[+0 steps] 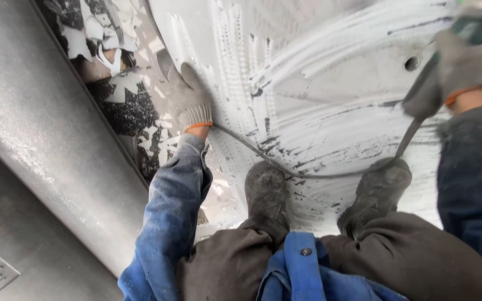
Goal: Using an electric angle grinder to remove coating or rust from an industrial metal component.
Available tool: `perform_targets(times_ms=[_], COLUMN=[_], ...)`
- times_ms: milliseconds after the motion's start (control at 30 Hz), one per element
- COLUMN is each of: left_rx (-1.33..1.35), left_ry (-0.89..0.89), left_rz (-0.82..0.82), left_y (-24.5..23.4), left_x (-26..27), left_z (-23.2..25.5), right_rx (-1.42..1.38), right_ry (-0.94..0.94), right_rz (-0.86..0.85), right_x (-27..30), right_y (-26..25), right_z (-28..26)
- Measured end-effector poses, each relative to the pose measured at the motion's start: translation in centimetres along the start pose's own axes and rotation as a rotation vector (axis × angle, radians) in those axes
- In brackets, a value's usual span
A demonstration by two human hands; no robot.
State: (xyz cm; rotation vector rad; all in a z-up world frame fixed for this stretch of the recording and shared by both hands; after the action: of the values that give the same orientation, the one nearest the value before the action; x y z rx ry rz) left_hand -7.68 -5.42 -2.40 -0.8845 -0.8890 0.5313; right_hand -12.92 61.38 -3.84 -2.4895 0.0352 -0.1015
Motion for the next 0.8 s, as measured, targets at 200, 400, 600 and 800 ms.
perform_targets(times_ms=[200, 400, 600, 800], left_rx=[0.133, 0.184, 0.146, 0.105], left_ry=[0.144, 0.32, 0.139, 0.113], left_rz=[0.066, 0.152, 0.064, 0.053], left_y=[-1.2, -1.9, -0.7, -1.5], left_x=[1.0, 1.6, 0.4, 1.0], left_z=[0.9, 1.5, 1.1, 1.7], right_rx=[0.245, 0.331, 0.121, 0.513], right_ry=[0.082, -0.148, 0.034, -0.172], right_rz=[-0.292, -0.831, -0.386, -0.262], right_x=[3.8, 6.6, -0.2, -1.4], right_y=[14.5, 23.9, 9.5, 2.1], right_z=[-24.0, -28.9, -11.7, 1.0])
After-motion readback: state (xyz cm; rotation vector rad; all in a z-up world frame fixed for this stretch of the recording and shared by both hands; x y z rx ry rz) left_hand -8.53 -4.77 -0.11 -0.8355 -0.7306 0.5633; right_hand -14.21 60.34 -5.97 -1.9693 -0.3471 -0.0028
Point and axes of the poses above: each hand's wrist, its own x-axis away from the middle knuckle, its own y-axis out of the palm, z = x × y, the point moved 9 cm from there along -x, towards the middle knuckle, and after that the axes turned 14 degrees about -y, right-handed, at the moved point
